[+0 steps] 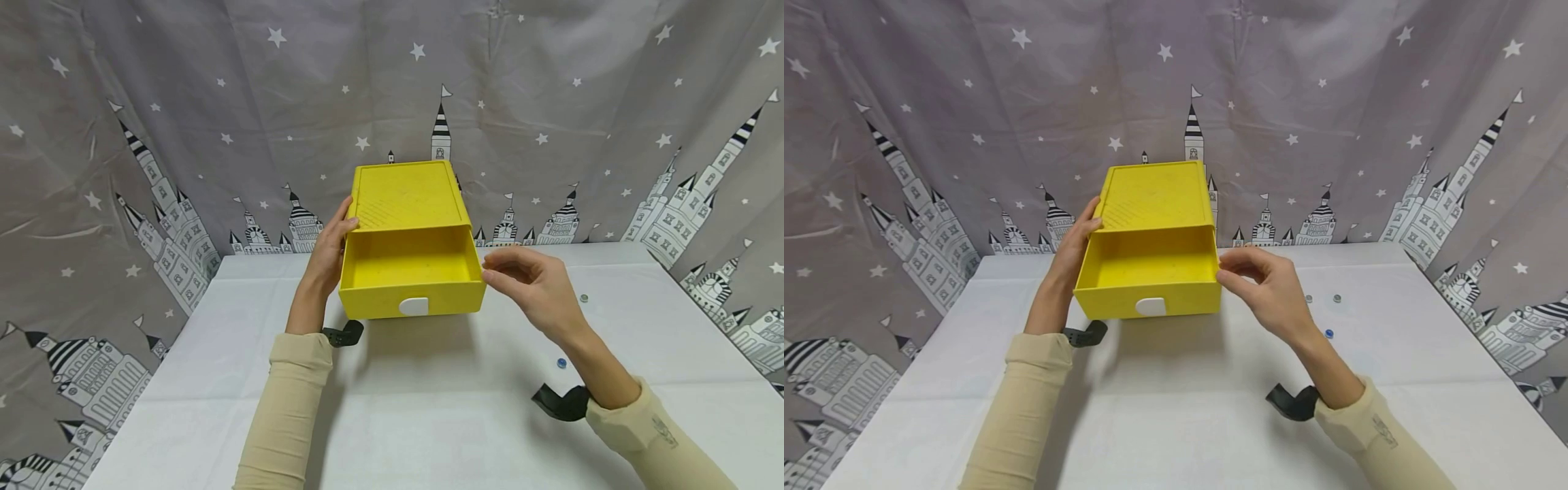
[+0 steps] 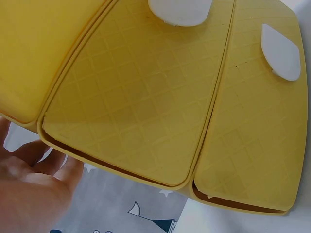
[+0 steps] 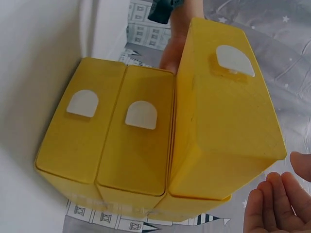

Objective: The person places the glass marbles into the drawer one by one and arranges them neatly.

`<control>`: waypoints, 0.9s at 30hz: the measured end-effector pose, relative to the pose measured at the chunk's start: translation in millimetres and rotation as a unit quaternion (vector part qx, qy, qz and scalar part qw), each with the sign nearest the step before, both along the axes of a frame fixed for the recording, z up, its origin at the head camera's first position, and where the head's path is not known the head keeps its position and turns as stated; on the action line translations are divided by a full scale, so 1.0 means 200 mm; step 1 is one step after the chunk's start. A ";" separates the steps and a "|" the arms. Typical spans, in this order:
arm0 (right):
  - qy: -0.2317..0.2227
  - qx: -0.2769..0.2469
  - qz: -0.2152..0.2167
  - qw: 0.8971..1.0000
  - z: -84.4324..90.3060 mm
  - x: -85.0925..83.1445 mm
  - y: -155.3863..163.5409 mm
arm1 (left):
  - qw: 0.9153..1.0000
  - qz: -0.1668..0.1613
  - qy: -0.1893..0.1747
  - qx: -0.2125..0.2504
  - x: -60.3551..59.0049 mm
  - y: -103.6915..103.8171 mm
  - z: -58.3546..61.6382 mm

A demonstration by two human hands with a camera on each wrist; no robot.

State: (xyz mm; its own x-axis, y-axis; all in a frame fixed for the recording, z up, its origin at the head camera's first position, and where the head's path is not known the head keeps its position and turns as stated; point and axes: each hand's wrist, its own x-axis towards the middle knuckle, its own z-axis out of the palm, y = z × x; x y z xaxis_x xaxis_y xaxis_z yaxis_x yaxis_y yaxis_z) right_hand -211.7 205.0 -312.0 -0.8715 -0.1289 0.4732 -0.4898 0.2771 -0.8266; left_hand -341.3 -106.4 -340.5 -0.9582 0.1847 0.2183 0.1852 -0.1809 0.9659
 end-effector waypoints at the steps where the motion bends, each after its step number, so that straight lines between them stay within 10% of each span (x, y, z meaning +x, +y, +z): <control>1: 0.002 0.004 -0.005 1.000 -0.01 0.00 0.01 | 1.000 0.000 0.000 0.000 0.00 0.00 0.00; 27: -0.049 0.057 -0.067 0.995 -0.23 0.11 0.29 | 1.000 0.001 0.002 0.008 -0.01 0.01 0.01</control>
